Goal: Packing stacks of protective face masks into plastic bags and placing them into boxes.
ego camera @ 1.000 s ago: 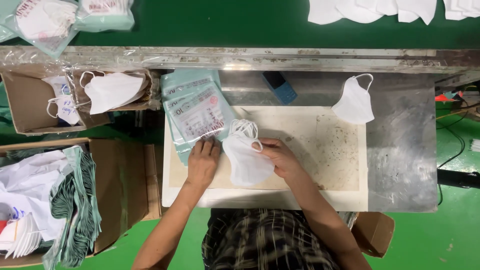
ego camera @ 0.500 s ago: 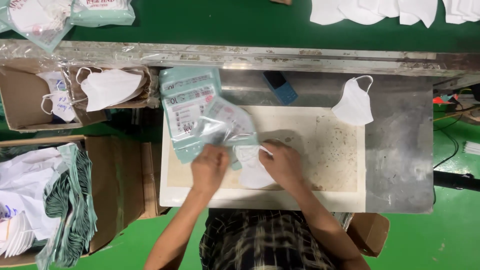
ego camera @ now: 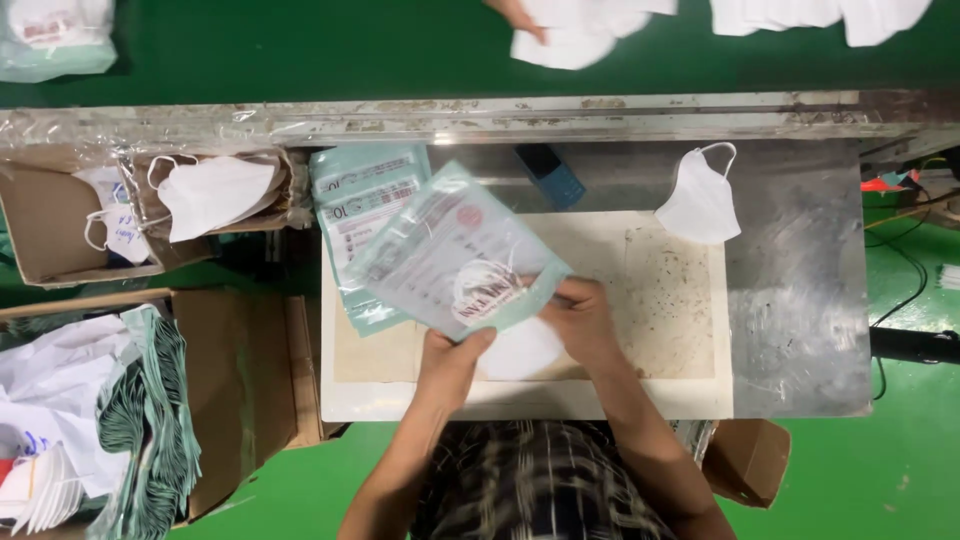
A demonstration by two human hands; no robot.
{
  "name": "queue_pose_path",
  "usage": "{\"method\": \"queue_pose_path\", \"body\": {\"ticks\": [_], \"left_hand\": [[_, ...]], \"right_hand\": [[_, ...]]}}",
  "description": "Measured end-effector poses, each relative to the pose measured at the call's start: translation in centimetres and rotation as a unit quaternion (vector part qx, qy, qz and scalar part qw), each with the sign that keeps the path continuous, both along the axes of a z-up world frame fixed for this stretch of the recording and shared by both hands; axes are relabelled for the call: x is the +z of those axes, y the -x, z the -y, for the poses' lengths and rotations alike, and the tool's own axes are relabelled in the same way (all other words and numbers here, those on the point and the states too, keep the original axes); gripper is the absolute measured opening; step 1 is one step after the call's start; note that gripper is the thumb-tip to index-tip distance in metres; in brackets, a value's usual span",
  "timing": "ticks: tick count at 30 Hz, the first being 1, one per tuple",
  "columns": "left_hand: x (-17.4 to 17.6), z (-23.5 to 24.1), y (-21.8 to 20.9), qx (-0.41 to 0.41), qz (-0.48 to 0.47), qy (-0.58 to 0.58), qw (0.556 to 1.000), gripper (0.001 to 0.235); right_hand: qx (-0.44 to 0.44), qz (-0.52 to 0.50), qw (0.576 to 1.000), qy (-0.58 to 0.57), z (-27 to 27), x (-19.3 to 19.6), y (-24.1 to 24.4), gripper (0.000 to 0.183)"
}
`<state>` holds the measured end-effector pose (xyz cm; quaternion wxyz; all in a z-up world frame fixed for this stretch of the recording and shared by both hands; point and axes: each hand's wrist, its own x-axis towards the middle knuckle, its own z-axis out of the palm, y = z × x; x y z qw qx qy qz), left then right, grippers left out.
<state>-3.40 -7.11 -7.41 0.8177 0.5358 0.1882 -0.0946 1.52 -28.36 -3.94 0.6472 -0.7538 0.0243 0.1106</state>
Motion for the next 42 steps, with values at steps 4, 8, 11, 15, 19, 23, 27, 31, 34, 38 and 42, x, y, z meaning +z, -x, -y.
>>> {"method": "queue_pose_path", "body": {"ticks": [4,8,11,15,19,23,27,31,34,38,42], "left_hand": [[3.9,1.1,-1.3,0.082,0.018,0.098,0.992,0.042],[3.4,2.0,-1.5,0.117,0.035,0.206,0.971,0.048],[0.5,3.4,-0.3,0.079,0.061,0.204,0.974,0.051],[1.2,6.5,0.6,0.000,-0.128,0.262,0.957,0.034],[12.1,2.6,0.5,-0.299,-0.065,0.264,0.915,0.039],[22.3,1.1,-2.5,-0.313,0.363,-0.421,0.770,0.037],[18.3,0.3,-3.5,-0.328,0.240,-0.385,0.829,0.020],[17.5,-0.1,-3.0,-0.281,0.248,-0.391,0.841,0.021],[17.5,-0.5,-3.0,-0.194,0.207,-0.308,0.908,0.017],[16.7,-0.5,-2.7,-0.130,0.340,-0.319,0.875,0.011],[16.0,-0.3,-3.0,-0.126,0.335,-0.318,0.878,0.011]], "right_hand": [[-0.041,-0.072,0.857,-0.508,-2.1,6.3,-0.3,0.042],[-0.070,-0.102,0.853,-0.508,-2.1,0.9,2.6,0.054],[-0.060,-0.016,0.934,-0.351,-0.8,-1.5,3.6,0.039],[0.018,0.077,0.984,-0.161,0.7,2.0,2.1,0.021],[0.078,0.135,0.987,0.049,3.0,7.7,0.2,0.022],[0.149,0.122,0.980,0.056,3.5,8.4,1.2,0.020],[0.262,0.208,0.928,0.161,2.9,6.7,1.6,0.017],[0.286,0.108,0.942,0.141,4.3,8.9,1.0,0.015],[0.247,0.167,0.950,-0.090,5.4,10.5,0.0,0.050],[0.108,0.204,0.950,0.208,4.3,11.4,0.1,0.015],[0.109,0.414,0.844,0.323,2.4,16.9,-0.8,0.038]]}}
